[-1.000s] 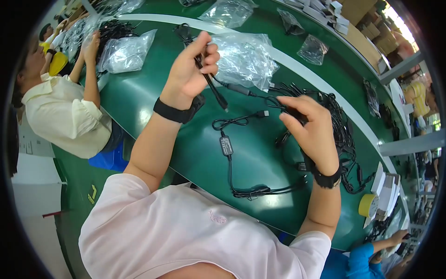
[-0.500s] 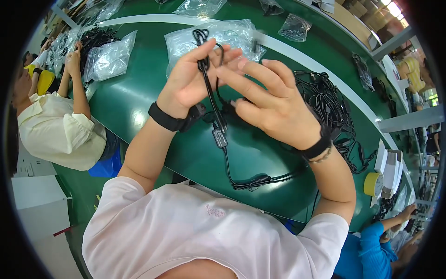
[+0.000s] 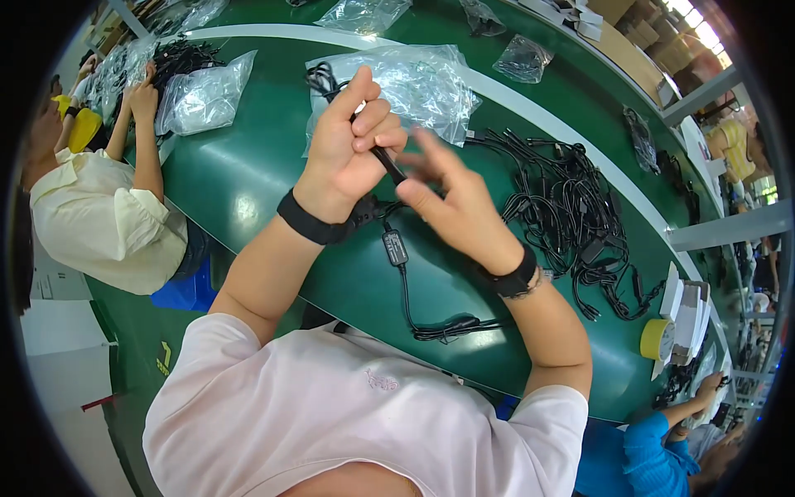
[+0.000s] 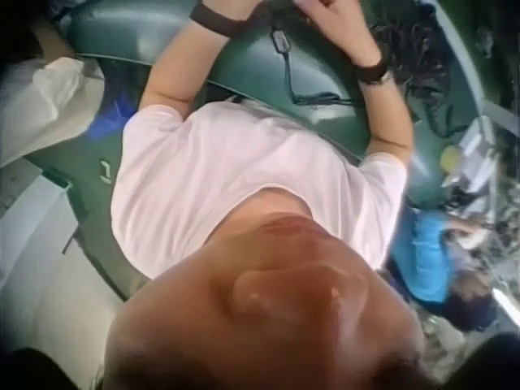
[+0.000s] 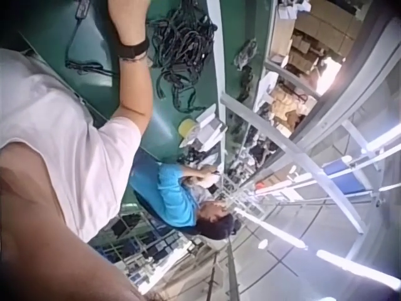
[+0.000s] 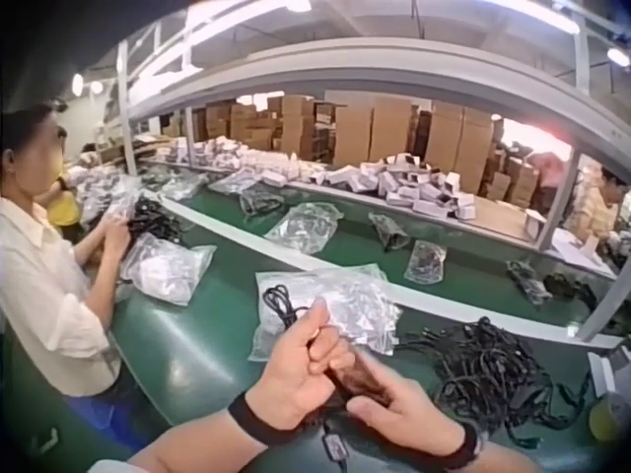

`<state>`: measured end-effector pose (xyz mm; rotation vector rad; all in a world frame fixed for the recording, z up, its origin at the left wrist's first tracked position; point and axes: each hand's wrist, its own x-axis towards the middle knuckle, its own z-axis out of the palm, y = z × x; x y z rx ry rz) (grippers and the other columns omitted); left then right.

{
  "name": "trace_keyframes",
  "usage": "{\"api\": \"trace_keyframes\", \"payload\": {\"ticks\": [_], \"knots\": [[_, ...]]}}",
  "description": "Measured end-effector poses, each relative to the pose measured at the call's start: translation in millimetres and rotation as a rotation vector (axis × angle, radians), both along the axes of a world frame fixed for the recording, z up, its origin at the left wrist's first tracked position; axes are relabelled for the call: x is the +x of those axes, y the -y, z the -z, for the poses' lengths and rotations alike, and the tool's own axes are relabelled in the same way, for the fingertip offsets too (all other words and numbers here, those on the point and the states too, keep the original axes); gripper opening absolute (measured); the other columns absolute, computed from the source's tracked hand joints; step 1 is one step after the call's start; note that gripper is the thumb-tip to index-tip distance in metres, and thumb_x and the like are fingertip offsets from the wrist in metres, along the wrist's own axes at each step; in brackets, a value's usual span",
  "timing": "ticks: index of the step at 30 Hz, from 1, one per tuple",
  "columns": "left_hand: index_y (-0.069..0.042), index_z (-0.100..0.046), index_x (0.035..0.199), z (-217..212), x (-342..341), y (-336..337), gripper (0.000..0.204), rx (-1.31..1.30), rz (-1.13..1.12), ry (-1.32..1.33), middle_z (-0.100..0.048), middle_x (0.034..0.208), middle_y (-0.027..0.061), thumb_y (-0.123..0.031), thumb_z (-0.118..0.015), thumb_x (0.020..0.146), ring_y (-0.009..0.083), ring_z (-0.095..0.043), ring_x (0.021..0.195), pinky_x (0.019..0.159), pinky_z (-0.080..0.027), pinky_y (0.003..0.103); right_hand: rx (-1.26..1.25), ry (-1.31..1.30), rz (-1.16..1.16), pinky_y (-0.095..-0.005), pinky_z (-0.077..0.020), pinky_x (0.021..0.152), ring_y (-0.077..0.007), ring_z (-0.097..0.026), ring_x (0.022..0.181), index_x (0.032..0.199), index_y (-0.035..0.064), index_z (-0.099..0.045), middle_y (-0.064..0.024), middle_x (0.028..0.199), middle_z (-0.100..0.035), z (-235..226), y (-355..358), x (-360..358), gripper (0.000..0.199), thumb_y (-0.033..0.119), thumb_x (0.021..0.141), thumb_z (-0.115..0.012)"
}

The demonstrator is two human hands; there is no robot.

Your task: The person picks up a cable and a plastic bag, inserts the cable into the bag, and places the bagged item onto the table, repeating this process for several more cables.

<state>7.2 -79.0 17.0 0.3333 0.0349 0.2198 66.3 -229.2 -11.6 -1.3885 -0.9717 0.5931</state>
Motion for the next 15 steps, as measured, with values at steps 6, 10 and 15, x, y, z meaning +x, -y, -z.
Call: {"api": "trace_keyframes", "payload": {"ticks": [6,10,15], "knots": [[-0.012,-0.05,0.082,3,10,11,0.024,0.26,-0.359,-0.048,-0.049,0.061,0.001,-0.033,-0.06,0.084,0.0125,-0.047,0.056,0.064,-0.043,0.028,-0.24,-0.067,-0.112,-0.0219,-0.0456,0.063,-0.0094,-0.056,0.071,0.117,-0.0017,-0.051,-0.0047,0.088,-0.06,-12,7,0,0.033,0.009,0.087,-0.052],[-0.004,-0.053,0.106,3,33,-10,0.055,1.213,-0.514,-0.159,-0.052,0.109,0.0121,-0.036,-0.075,0.068,0.0204,-0.051,0.101,0.079,-0.043,0.031,-0.063,-0.086,0.22,-0.0202,-0.0433,0.059,-0.0083,-0.053,0.067,0.113,-0.0037,-0.052,-0.0026,0.083,-0.058,-50,29,43,0.031,0.016,0.089,-0.048],[-0.001,-0.039,0.124,28,76,-8,0.081,2.268,-0.715,-0.382,-0.043,0.119,0.0232,-0.043,-0.072,0.063,0.0396,-0.032,0.117,0.093,-0.028,0.055,0.143,-0.015,0.344,-0.0199,-0.043,0.059,-0.0076,-0.052,0.067,0.119,-0.0034,-0.048,-0.0027,0.085,-0.058,-82,72,77,0.036,0.018,0.09,-0.049]]}}
